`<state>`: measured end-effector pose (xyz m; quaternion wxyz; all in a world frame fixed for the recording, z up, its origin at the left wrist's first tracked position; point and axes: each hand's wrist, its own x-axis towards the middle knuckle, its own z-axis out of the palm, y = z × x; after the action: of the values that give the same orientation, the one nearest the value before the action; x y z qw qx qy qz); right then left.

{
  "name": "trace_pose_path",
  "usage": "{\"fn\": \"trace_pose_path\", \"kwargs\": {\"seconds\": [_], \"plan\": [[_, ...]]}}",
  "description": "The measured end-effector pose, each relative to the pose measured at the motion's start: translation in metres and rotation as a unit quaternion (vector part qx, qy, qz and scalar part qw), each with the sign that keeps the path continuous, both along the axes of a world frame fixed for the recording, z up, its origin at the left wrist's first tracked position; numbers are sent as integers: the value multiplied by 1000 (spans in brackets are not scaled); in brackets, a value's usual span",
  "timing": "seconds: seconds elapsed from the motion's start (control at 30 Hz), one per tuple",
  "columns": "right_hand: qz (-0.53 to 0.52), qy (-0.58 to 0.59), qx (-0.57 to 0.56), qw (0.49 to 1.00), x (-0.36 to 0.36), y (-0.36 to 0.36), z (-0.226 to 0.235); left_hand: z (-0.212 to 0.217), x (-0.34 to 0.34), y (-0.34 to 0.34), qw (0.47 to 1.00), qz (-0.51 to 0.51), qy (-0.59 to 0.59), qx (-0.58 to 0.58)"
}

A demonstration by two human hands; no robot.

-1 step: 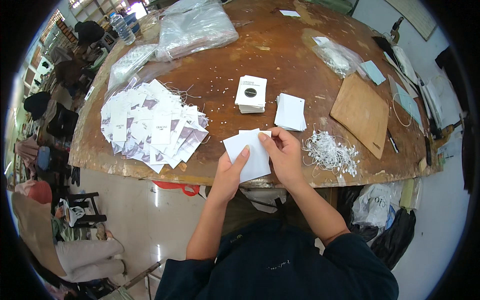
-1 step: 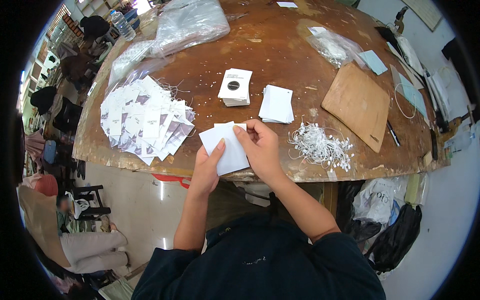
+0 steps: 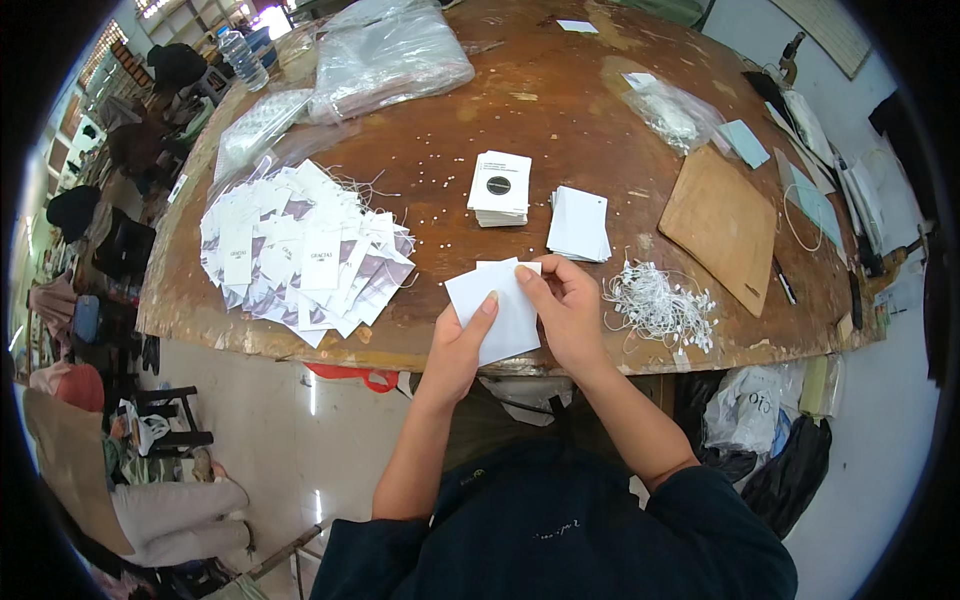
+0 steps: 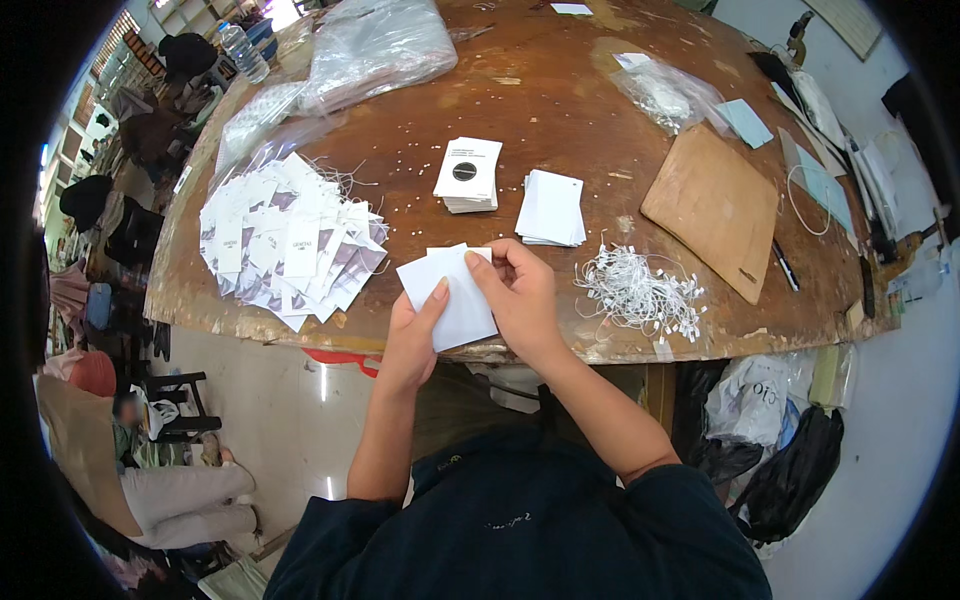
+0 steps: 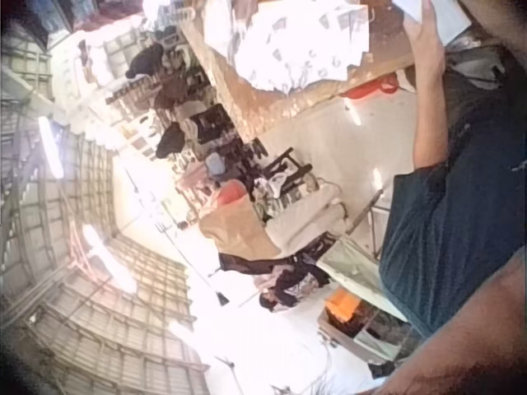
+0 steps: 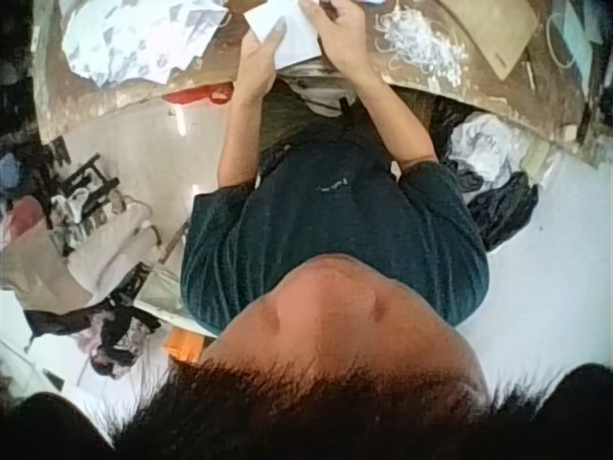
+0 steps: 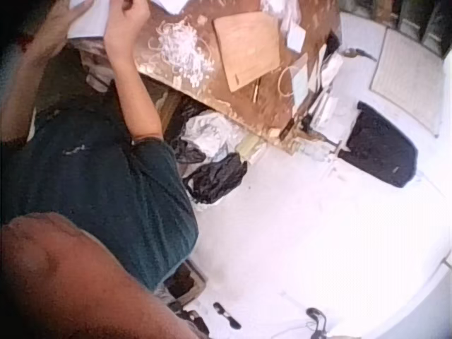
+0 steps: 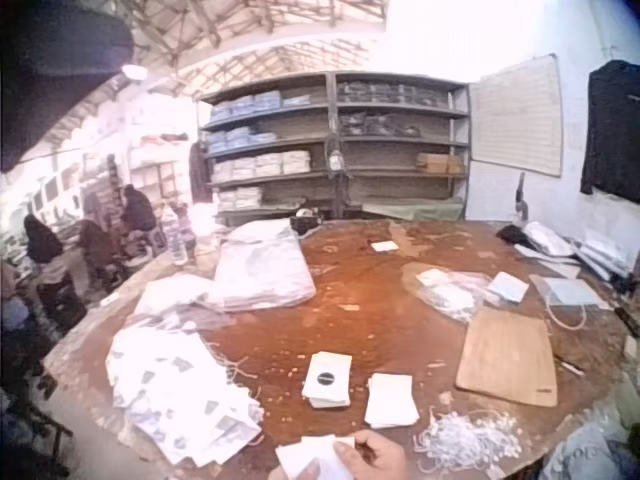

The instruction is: The person assembles small white paper packs by inserting a printed card into a folded paper sleeve and securing it with a white twist tie. The person repeats this process for multiple units, stacking completed packs on the table.

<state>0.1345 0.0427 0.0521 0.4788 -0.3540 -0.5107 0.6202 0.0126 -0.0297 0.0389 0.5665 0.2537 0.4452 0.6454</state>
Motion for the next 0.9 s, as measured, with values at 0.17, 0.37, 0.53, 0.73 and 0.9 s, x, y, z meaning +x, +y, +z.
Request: {"fn": "trace_pose_path", "kwargs": {"seconds": [0.17,0.37,0.53,0.73,0.9], "plan": [[-11,-23,13,1000,4,4,-4,-2,4,8,999,30,37,10],[19,-13,-15,1000,15,1,-6,-5,16,8,997,58,45,28],[-85,-264,201,939,61,24,8,-10,10,5,996,61,68,4],[-133,-634,372,665,125,78,-7,-15,5,8,994,96,44,9],[-135,-550,357,743,135,92,-17,-16,3,8,995,87,53,-14]]}}
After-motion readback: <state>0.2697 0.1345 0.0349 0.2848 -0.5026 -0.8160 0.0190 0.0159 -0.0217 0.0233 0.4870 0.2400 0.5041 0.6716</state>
